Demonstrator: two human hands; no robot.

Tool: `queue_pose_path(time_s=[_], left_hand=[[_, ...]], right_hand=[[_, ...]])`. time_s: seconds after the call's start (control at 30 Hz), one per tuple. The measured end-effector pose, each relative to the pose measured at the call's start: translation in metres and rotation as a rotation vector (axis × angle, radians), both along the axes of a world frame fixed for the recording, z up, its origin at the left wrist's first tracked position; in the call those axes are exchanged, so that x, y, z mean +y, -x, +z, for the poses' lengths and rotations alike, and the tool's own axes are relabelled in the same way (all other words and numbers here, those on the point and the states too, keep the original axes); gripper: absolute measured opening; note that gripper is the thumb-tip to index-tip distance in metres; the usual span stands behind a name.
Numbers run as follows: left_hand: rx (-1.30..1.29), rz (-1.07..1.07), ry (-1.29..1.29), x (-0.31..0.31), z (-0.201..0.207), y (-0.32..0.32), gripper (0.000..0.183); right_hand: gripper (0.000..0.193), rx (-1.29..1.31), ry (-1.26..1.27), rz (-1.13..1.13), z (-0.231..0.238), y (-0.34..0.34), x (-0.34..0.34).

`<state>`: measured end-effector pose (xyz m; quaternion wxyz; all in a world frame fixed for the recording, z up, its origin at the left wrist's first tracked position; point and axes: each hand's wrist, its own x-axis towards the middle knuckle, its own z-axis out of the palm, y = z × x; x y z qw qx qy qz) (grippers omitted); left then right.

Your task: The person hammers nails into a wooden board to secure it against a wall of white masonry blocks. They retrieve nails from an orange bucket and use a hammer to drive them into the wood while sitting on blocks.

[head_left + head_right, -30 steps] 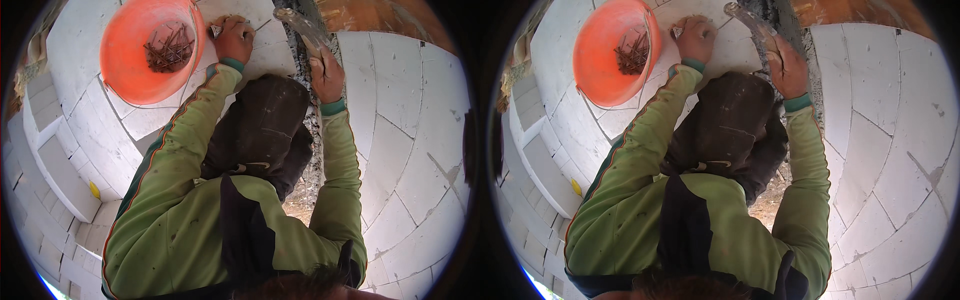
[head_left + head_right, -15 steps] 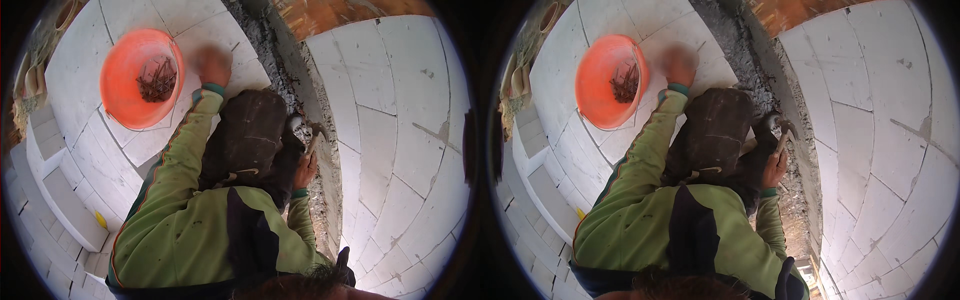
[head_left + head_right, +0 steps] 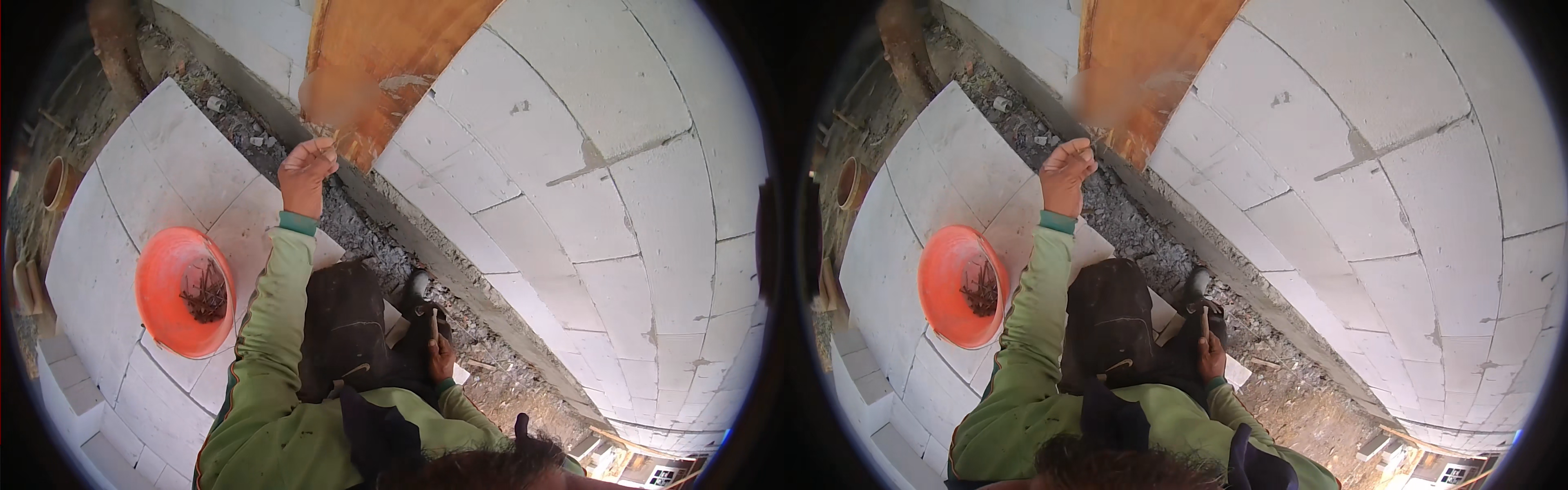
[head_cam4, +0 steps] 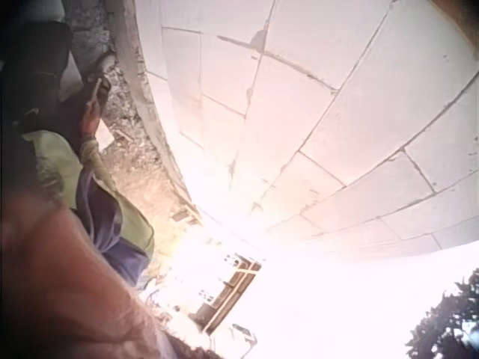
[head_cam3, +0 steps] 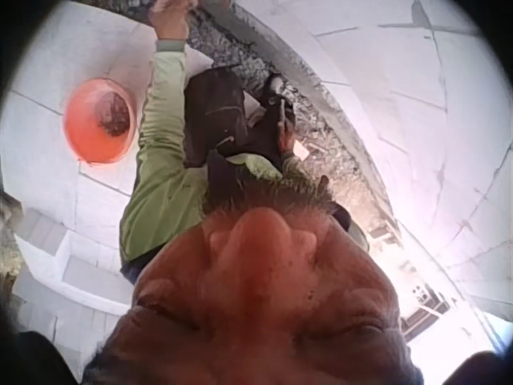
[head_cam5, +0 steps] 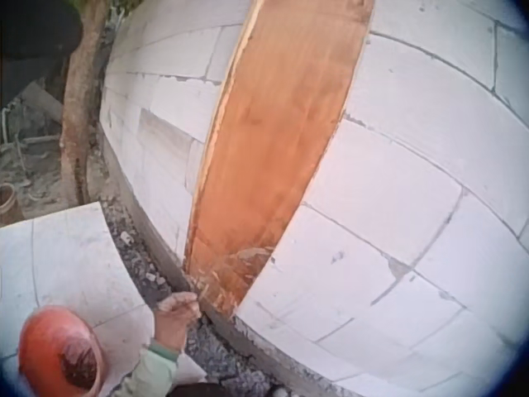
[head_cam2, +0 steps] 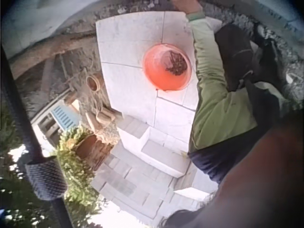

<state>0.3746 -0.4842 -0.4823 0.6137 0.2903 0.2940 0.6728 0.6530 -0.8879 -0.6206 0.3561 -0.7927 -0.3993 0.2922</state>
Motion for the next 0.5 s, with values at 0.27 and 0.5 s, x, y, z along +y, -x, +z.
queue_pose_path(time_s=[0.27,0.5], left_hand=[[0.055,0.051,-0.511,0.113,0.183,-0.057,0.014],[0.134,0.039,-0.679,0.156,0.304,-0.106,0.013]], right_hand=[[0.047,-0.067,0.082,0.004,0.004,0.003,-0.002],[0.041,-0.134,-0.045,-0.02,0.014,0.004,-0.01]])
